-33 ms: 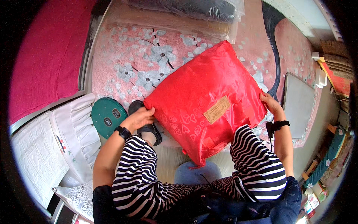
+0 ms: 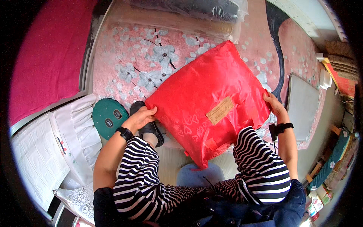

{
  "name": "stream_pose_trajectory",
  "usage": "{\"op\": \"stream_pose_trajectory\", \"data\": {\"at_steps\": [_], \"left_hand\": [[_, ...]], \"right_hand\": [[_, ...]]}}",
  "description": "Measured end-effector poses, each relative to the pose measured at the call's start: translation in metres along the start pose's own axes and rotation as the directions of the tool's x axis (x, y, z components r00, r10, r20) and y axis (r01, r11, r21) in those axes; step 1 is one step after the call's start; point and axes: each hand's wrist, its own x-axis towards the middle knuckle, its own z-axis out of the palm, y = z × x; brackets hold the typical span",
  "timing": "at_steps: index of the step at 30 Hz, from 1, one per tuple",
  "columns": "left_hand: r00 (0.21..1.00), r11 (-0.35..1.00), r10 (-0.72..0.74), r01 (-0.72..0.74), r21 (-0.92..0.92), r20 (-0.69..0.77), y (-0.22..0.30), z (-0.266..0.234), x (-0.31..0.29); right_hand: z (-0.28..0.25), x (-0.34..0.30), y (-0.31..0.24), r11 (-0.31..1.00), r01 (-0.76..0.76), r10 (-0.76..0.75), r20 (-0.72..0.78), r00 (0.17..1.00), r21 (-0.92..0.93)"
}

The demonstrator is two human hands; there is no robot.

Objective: The person unpacks a cardboard box containing a light green appliance, removes a red bag and a mat, and then assembles the appliance by attaching the base, body, and top lid. They also briefly handle a pair of scissors and a small blue box.

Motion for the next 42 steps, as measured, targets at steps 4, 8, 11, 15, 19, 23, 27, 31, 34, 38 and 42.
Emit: {"op": "stream_pose_trajectory", "data": {"at_steps": [4,8,11,15,19,23,27,31,34,38,42], "left_hand": [[0.993,0.996,-0.026,0.017,-0.087,-0.113,0.017,0.019,-0.006],[0.973,0.990,0.039,-0.069,-0.122,-0.228,0.007,-0.032,0.007],[0.952,0.985,0.049,-0.095,-0.141,-0.301,0.038,0.003,0.004],[0.902,0.939,0.340,-0.309,0.151,-0.268,0.088,0.058,-0.015],[0.804,0.702,0.569,-0.364,0.613,-0.174,0.068,0.013,-0.007],[0.828,0.787,0.528,-0.392,0.476,-0.190,0.079,0.010,0.012],[0.833,0.802,0.552,-0.518,0.298,-0.034,0.108,0.015,0.030],[0.852,0.814,0.515,-0.454,0.362,-0.090,0.130,0.016,0.041],[0.874,0.850,0.474,-0.424,0.312,-0.105,0.139,0.010,0.049],[0.883,0.882,0.456,-0.431,0.189,-0.114,0.140,0.009,0.052],[0.859,0.874,0.485,-0.473,0.107,-0.163,0.111,0.031,0.018]], "right_hand": [[0.037,-0.034,-0.042,0.956,0.282,-0.270,-0.132,0.954,0.082],[0.084,-0.080,-0.108,0.803,0.517,-0.496,-0.149,0.855,0.296],[0.088,-0.084,-0.129,0.658,0.505,-0.562,-0.082,0.823,0.559],[0.082,-0.045,-0.158,0.456,0.496,-0.717,-0.025,0.696,0.739],[0.099,0.011,-0.190,0.565,0.704,-0.746,-0.097,0.658,0.431],[0.090,0.036,-0.191,0.639,0.745,-0.767,-0.229,0.599,-0.191],[0.068,0.086,-0.162,0.692,0.633,-0.703,-0.124,0.700,-0.348],[0.083,0.109,-0.169,0.749,0.589,-0.612,0.026,0.791,-0.303],[0.097,0.113,-0.166,0.827,0.559,-0.551,0.122,0.826,-0.052],[0.099,0.111,-0.147,0.900,0.436,-0.435,0.058,0.899,-0.010],[0.105,0.081,-0.095,0.882,0.471,-0.467,-0.079,0.880,0.030]]}}
